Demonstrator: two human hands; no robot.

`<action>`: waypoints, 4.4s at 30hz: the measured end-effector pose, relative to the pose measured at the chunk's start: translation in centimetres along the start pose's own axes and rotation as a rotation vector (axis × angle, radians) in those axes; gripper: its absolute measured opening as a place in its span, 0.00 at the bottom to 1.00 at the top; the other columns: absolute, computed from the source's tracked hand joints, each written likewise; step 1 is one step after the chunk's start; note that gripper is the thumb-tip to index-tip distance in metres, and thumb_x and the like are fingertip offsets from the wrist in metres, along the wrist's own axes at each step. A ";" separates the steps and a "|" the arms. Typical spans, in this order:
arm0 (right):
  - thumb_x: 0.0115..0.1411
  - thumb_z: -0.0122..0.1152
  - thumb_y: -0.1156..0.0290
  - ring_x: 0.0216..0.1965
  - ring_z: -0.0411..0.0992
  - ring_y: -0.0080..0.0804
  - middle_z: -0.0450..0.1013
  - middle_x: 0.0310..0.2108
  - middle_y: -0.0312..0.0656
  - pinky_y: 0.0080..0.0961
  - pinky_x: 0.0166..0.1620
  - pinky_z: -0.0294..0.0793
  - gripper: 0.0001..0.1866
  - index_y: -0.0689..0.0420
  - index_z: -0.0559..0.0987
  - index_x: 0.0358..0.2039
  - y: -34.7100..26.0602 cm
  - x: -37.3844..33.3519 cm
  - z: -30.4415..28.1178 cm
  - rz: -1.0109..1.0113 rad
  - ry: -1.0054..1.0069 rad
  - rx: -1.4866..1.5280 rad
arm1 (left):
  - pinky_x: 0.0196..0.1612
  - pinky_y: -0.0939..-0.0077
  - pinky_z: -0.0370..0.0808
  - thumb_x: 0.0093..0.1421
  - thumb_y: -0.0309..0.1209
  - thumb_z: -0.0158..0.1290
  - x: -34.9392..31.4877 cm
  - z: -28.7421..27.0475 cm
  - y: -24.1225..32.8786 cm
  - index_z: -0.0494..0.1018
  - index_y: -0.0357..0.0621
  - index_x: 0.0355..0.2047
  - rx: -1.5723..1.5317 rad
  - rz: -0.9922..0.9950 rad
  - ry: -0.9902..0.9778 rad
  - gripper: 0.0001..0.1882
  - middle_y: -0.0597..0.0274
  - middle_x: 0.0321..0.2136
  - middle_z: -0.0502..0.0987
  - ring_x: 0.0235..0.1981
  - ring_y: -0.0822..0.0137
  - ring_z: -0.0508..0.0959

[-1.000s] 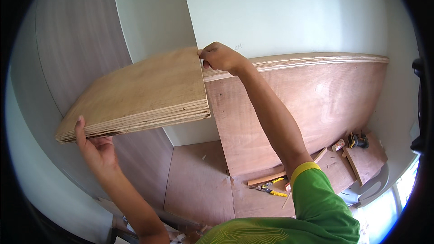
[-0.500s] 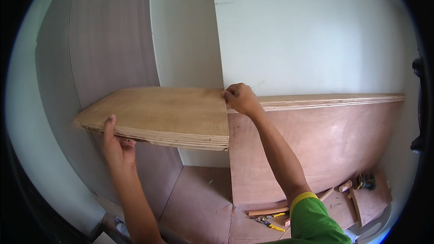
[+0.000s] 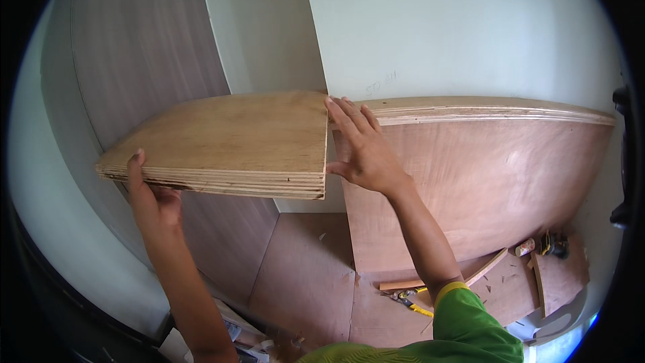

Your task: The person uses a cordless drill to drive screws into a wooden board, then lifts and fits the board into a wall cabinet as a shelf. They adjust the board's position to align it within the cabinet opening.

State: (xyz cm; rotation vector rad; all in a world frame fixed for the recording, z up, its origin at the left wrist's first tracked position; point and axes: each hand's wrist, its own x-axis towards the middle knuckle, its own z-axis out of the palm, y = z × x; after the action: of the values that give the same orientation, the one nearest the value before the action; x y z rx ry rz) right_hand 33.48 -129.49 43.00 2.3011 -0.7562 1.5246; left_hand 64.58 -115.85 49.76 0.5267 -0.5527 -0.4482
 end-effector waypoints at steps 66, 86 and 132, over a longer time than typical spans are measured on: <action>0.59 0.71 0.56 0.42 0.75 0.26 0.80 0.43 0.33 0.38 0.53 0.67 0.14 0.47 0.83 0.43 -5.2 2.6 11.3 -0.169 0.584 -0.521 | 0.62 0.46 0.69 0.68 0.51 0.49 5.3 3.9 -14.6 0.54 0.35 0.70 -0.343 -0.227 -0.172 0.41 0.44 0.64 0.65 0.64 0.50 0.68; 0.57 0.70 0.63 0.71 0.57 0.49 0.64 0.67 0.47 0.54 0.72 0.46 0.39 0.52 0.66 0.68 -4.4 -1.4 7.6 0.100 0.317 -0.344 | 0.34 0.70 0.66 0.58 0.44 0.60 8.9 5.1 -17.7 0.63 0.42 0.59 -0.101 -0.369 -0.044 0.34 0.61 0.51 0.71 0.44 0.67 0.72; 0.47 0.80 0.59 0.41 0.78 0.32 0.80 0.44 0.34 0.31 0.47 0.72 0.27 0.52 0.78 0.46 4.5 3.0 6.4 -0.222 0.138 -0.477 | 0.62 0.38 0.71 0.64 0.39 0.58 9.2 6.6 -19.7 0.56 0.37 0.68 -0.217 -0.524 -0.139 0.38 0.50 0.63 0.62 0.62 0.52 0.68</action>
State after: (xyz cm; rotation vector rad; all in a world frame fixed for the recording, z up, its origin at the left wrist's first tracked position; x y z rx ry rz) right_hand 36.78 -137.15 42.91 1.8408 -0.7075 1.2294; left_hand 62.66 -138.26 46.63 0.4294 -0.4878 -1.0375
